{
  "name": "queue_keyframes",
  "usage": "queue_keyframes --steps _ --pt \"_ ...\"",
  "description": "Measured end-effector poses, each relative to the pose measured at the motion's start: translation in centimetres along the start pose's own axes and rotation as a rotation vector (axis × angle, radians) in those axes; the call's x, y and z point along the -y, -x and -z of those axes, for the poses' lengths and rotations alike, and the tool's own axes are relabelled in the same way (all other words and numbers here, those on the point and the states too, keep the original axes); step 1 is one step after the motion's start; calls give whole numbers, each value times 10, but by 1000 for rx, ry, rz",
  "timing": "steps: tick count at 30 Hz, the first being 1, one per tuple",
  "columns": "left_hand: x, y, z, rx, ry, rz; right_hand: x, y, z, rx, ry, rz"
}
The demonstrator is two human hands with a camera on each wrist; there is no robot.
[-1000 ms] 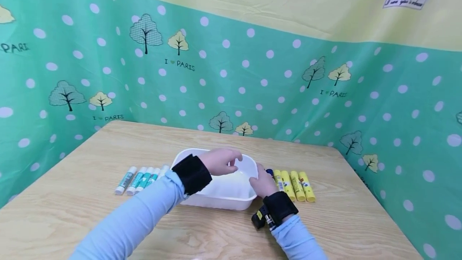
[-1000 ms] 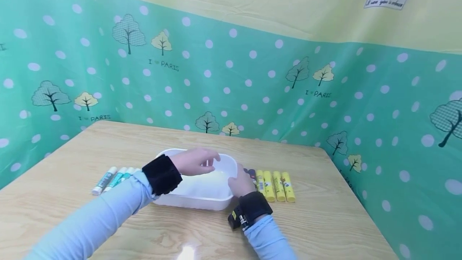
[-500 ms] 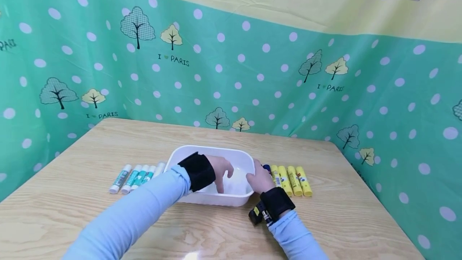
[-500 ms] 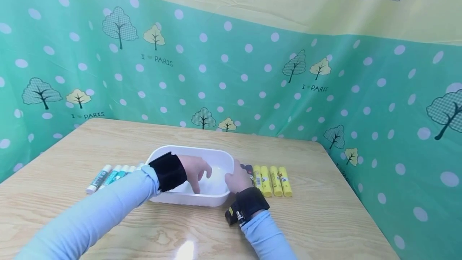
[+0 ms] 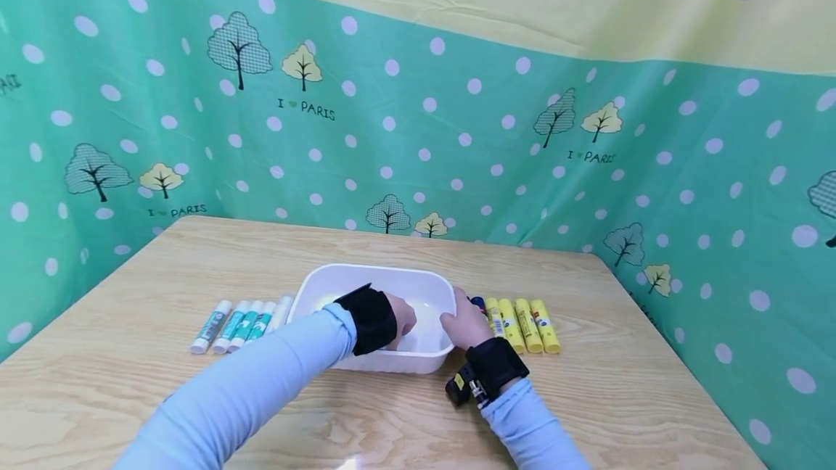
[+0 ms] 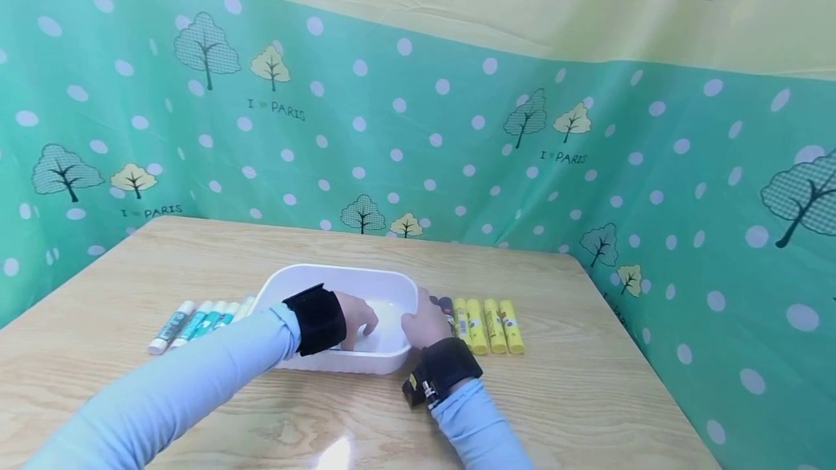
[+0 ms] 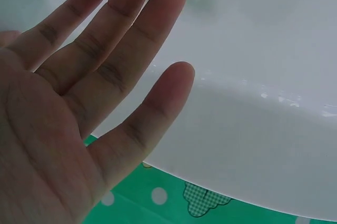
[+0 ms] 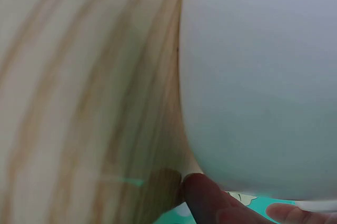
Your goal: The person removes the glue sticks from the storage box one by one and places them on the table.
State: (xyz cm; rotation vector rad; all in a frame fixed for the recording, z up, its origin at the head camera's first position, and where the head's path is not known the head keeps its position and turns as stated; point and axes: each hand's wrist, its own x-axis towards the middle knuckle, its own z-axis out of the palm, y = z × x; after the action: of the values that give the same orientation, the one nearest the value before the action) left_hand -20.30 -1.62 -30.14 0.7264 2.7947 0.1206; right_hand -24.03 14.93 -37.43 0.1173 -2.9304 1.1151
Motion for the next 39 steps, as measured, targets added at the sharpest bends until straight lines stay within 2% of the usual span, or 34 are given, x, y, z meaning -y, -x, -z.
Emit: queue_keyframes --steps 6,10,13,24,33,39 --pt "0 0 -1 -34 -27 -38 0 0 0 5 -1 -6" --pt "4 -5 -4 -55 -3 -51 0 0 -1 10 3 -11" --pt "7 -9 -6 -54 25 -37 1 1 -1 10 1 -8" --pt "11 -18 -10 -87 16 -22 4 2 2 9 -7 -16" --pt "22 -24 -6 -78 107 41 6 1 0 9 -24 -44" --pt "30 -38 -20 -84 97 29 5 2 0 9 -29 -48"
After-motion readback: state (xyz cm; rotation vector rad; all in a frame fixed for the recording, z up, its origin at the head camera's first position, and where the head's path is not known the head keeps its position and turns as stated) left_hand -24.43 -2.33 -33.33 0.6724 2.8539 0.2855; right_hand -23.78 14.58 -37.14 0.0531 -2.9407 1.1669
